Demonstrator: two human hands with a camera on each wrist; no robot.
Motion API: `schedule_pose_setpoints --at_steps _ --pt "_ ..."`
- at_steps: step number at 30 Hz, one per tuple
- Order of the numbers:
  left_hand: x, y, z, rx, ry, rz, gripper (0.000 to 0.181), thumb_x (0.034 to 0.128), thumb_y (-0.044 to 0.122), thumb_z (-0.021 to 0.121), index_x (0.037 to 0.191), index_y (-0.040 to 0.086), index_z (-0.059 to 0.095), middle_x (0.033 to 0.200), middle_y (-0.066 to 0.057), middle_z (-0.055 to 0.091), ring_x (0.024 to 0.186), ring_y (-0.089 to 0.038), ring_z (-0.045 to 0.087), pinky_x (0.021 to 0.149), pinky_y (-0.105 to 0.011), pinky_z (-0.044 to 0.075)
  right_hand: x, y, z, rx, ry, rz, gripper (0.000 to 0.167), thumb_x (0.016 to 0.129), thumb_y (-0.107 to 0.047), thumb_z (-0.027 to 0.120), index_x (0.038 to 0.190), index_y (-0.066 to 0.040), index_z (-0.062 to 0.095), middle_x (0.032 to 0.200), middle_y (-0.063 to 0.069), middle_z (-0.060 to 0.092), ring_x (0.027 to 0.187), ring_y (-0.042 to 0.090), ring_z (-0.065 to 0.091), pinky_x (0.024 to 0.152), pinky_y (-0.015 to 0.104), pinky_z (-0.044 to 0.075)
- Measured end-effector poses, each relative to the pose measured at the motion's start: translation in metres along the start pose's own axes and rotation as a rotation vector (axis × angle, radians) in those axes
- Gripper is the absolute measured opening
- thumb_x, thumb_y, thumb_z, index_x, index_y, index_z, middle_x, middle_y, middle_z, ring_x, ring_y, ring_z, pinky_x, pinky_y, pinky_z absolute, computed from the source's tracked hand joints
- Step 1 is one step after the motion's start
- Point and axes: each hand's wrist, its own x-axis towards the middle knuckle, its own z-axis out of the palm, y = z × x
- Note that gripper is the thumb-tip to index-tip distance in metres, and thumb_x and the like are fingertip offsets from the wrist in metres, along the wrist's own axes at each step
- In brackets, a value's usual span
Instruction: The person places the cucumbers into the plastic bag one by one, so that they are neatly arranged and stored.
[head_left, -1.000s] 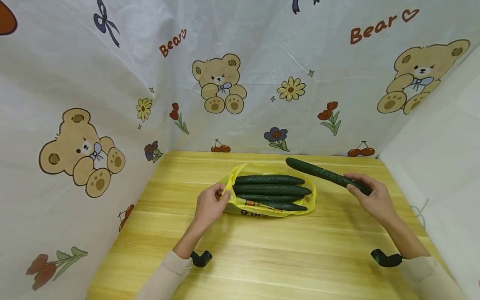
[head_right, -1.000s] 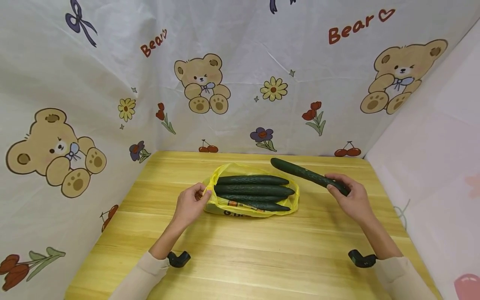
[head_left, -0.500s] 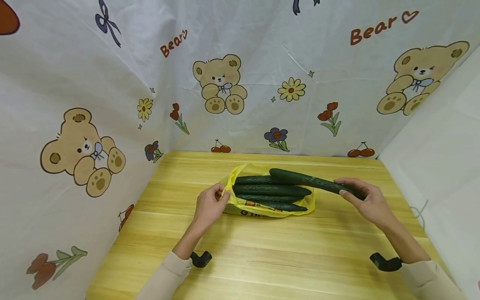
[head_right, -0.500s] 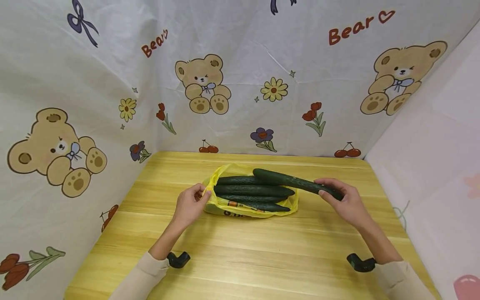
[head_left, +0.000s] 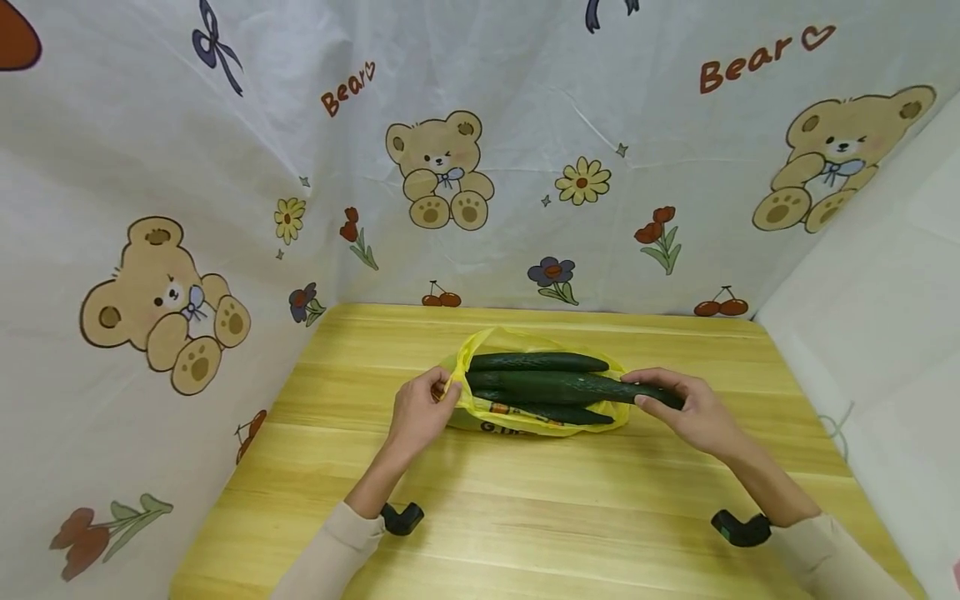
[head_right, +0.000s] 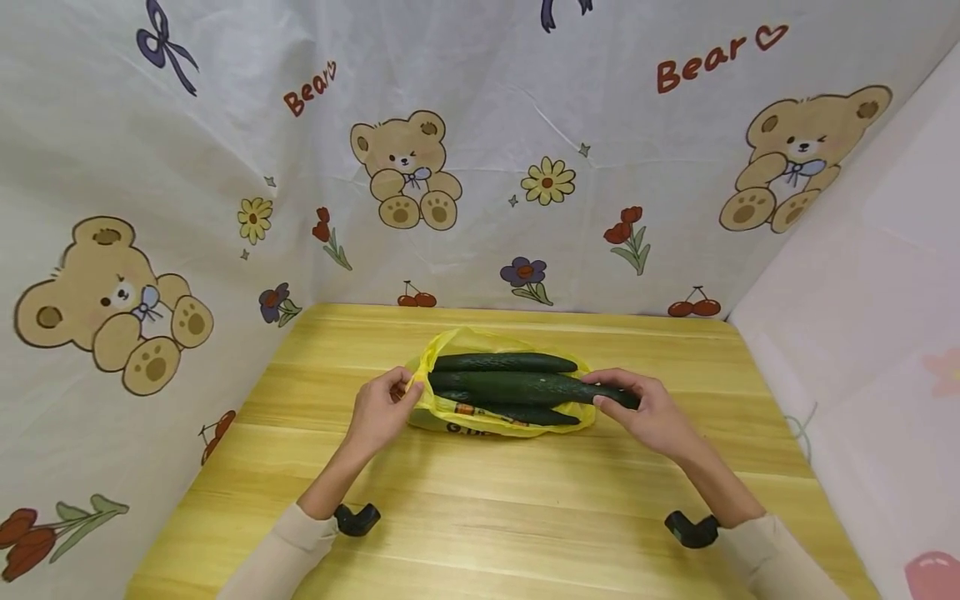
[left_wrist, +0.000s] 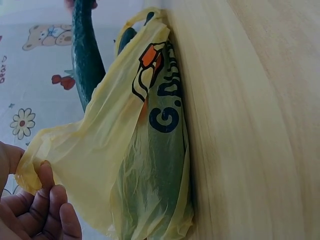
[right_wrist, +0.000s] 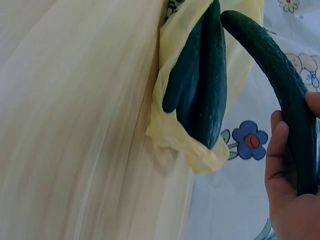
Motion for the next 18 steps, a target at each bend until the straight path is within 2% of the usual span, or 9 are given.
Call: schedule_pose_setpoints --at_steps 3,5,8,13,15,18 --pt "0.000 -0.001 0.000 -0.001 0.000 -0.001 0.013 0.1034 0.027 0.072 0.094 0.018 0.071 0.078 -0.001 0.063 0.063 -0.014 0.055 0.064 -0.029 0.044 0.006 -0.001 0.010 -0.026 -0.034 -0.010 0.031 0.108 -0.016 0.066 0.139 -0.017 0.070 0.141 0.009 0.070 0.122 -0.008 0.061 0.092 0.018 0.053" --pt "0.000 -0.001 0.000 -0.002 0.005 0.002 0.013 0.1035 0.027 0.072 0.094 0.018 0.071 0.078 -0.001 0.064 0.064 -0.014 0.056 0.065 -0.030 0.045 0.012 -0.001 0.017 -0.043 -0.052 -0.011 0.031 0.108 -0.019 0.066 0.139 -0.020 0.070 0.144 0.008 0.069 0.130 -0.008 0.057 0.099 0.018 0.050" --pt "0.000 -0.001 -0.001 -0.006 0.014 0.010 0.013 0.1035 0.028 0.072 0.094 0.019 0.072 0.079 -0.001 0.065 0.065 -0.014 0.058 0.066 -0.031 0.047 0.022 -0.002 0.026 -0.055 -0.082 -0.006 0.030 0.109 -0.021 0.065 0.139 -0.023 0.070 0.144 0.005 0.070 0.135 0.003 0.058 0.104 0.023 0.049" --pt "0.000 -0.001 -0.002 -0.007 0.021 0.020 0.015 0.1036 0.028 0.071 0.092 0.019 0.071 0.077 0.000 0.064 0.064 -0.012 0.057 0.064 -0.029 0.046 0.038 -0.002 0.038 -0.065 -0.107 -0.035 0.030 0.108 -0.017 0.066 0.138 -0.019 0.071 0.143 0.009 0.071 0.131 0.028 0.063 0.098 0.030 0.052" --pt "0.000 -0.001 -0.003 -0.007 0.031 0.024 0.015 0.1032 0.027 0.071 0.091 0.019 0.071 0.077 0.000 0.064 0.063 -0.012 0.056 0.064 -0.028 0.046 0.043 -0.002 0.041 -0.070 -0.106 -0.051 0.031 0.108 -0.015 0.066 0.138 -0.015 0.070 0.142 0.010 0.070 0.130 0.032 0.063 0.096 0.031 0.053" --pt "0.001 0.000 -0.004 -0.011 0.042 0.035 0.013 0.1027 0.027 0.071 0.092 0.019 0.072 0.077 0.001 0.065 0.064 -0.012 0.057 0.065 -0.028 0.047 0.048 -0.001 0.046 -0.086 -0.109 -0.067 0.033 0.107 -0.014 0.068 0.139 -0.011 0.068 0.142 0.010 0.070 0.133 0.035 0.063 0.100 0.032 0.054"
